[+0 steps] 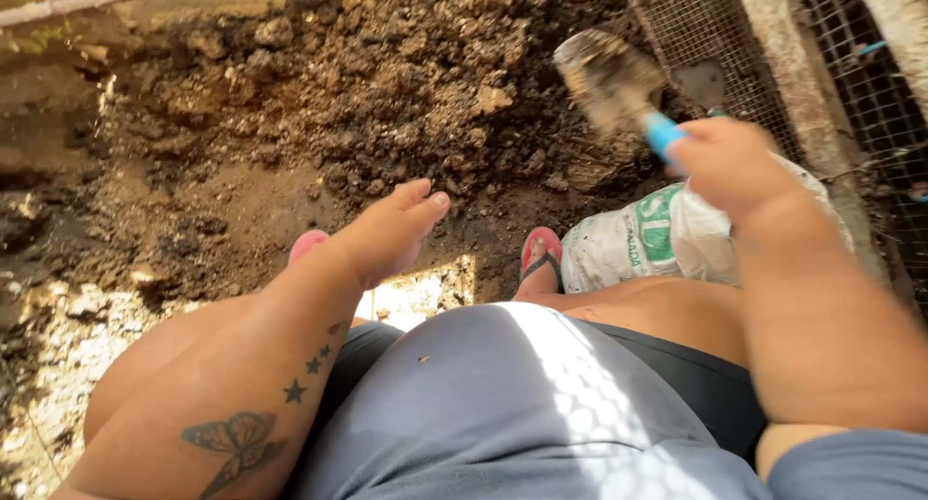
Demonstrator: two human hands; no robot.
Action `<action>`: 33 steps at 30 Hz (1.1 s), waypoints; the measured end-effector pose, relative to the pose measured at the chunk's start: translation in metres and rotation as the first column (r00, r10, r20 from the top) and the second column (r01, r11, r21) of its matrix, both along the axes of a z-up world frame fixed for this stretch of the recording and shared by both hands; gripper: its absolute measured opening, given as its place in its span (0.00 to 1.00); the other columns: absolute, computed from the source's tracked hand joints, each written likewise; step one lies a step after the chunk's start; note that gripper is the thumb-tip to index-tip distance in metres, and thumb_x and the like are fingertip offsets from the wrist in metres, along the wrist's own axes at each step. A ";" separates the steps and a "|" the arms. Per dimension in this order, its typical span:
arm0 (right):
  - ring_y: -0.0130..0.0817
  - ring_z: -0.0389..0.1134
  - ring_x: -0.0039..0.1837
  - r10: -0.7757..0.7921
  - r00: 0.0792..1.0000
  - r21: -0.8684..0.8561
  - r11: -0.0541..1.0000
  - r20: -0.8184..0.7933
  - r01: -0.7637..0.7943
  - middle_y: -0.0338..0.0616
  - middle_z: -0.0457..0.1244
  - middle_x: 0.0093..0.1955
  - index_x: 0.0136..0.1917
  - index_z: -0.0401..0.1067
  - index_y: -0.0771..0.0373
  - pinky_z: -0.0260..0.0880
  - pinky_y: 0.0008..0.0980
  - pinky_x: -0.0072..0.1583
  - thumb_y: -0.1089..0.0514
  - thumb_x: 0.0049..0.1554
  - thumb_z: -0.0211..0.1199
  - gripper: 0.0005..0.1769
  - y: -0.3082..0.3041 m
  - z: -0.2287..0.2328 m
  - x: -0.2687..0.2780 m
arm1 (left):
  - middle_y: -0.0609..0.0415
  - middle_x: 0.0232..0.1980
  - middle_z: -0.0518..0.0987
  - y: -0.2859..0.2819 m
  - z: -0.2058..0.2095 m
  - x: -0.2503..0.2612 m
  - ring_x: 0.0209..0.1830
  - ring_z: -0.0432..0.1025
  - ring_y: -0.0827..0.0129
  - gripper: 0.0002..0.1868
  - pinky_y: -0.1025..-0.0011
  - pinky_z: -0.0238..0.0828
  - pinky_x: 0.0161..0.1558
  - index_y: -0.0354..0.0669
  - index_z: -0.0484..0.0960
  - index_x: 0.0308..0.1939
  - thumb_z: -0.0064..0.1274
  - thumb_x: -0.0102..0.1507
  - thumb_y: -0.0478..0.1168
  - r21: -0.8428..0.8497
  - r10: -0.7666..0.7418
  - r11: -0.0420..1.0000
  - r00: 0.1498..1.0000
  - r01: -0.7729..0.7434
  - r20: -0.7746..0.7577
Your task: The person scoops soil from a pile inside a wire-mesh enclosure using a small hand trowel and transfers it into a white sack. The person repeats this action multiple times while sitting on the ground.
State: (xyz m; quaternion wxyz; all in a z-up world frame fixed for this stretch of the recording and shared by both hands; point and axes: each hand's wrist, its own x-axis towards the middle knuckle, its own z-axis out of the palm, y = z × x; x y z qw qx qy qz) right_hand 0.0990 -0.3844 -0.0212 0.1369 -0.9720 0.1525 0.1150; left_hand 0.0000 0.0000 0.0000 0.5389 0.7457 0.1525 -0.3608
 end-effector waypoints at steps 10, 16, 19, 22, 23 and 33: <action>0.35 0.64 0.21 0.111 0.874 0.166 0.985 -0.472 -0.036 0.43 0.62 0.19 0.44 0.82 0.59 0.70 0.31 0.26 0.55 0.40 0.72 0.16 0.048 -0.220 -0.014 | 0.38 0.73 0.67 0.009 -0.028 0.008 0.76 0.60 0.49 0.34 0.37 0.46 0.72 0.36 0.52 0.78 0.34 0.73 0.53 -0.035 0.181 0.983 0.983 -0.180 0.040; 0.34 0.67 0.25 0.164 0.827 0.109 0.986 -0.538 -0.124 0.48 0.67 0.34 0.67 0.73 0.63 0.67 0.33 0.27 0.52 0.52 0.66 0.30 0.063 -0.217 0.013 | 0.40 0.72 0.69 0.009 0.003 0.007 0.77 0.60 0.51 0.35 0.37 0.37 0.74 0.39 0.51 0.79 0.34 0.72 0.53 0.030 0.176 0.984 0.984 -0.175 -0.024; 0.39 0.71 0.32 0.189 0.826 0.177 0.978 -0.532 -0.110 0.61 0.68 0.47 0.75 0.62 0.71 0.75 0.40 0.37 0.53 0.60 0.64 0.35 0.078 -0.204 0.021 | 0.42 0.73 0.69 0.009 -0.025 0.011 0.76 0.60 0.54 0.35 0.39 0.25 0.75 0.40 0.52 0.79 0.34 0.73 0.55 0.031 0.170 0.985 0.986 -0.170 0.001; 0.40 0.74 0.37 0.185 0.829 0.197 0.976 -0.528 -0.092 0.58 0.69 0.48 0.75 0.62 0.70 0.77 0.40 0.43 0.52 0.60 0.65 0.35 0.090 -0.194 0.027 | 0.34 0.76 0.63 0.009 -0.009 0.011 0.77 0.58 0.45 0.36 0.39 0.44 0.75 0.32 0.50 0.78 0.33 0.72 0.51 -0.066 0.240 0.968 0.970 -0.241 -0.019; 0.39 0.75 0.39 0.173 0.837 0.236 0.970 -0.519 -0.055 0.55 0.69 0.45 0.75 0.63 0.70 0.78 0.38 0.45 0.53 0.60 0.64 0.34 0.094 -0.187 0.031 | 0.34 0.75 0.64 0.009 -0.010 0.012 0.77 0.59 0.45 0.35 0.39 0.45 0.74 0.32 0.50 0.78 0.33 0.72 0.50 -0.072 0.237 0.969 0.971 -0.238 -0.024; 0.39 0.71 0.30 0.221 0.908 0.168 0.971 -0.355 -0.171 0.48 0.66 0.30 0.61 0.72 0.69 0.74 0.35 0.36 0.51 0.59 0.62 0.22 0.124 -0.127 0.112 | 0.38 0.74 0.67 0.007 -0.031 0.035 0.76 0.61 0.48 0.34 0.40 0.47 0.74 0.37 0.51 0.79 0.34 0.73 0.51 -0.106 0.191 0.974 0.977 -0.200 -0.091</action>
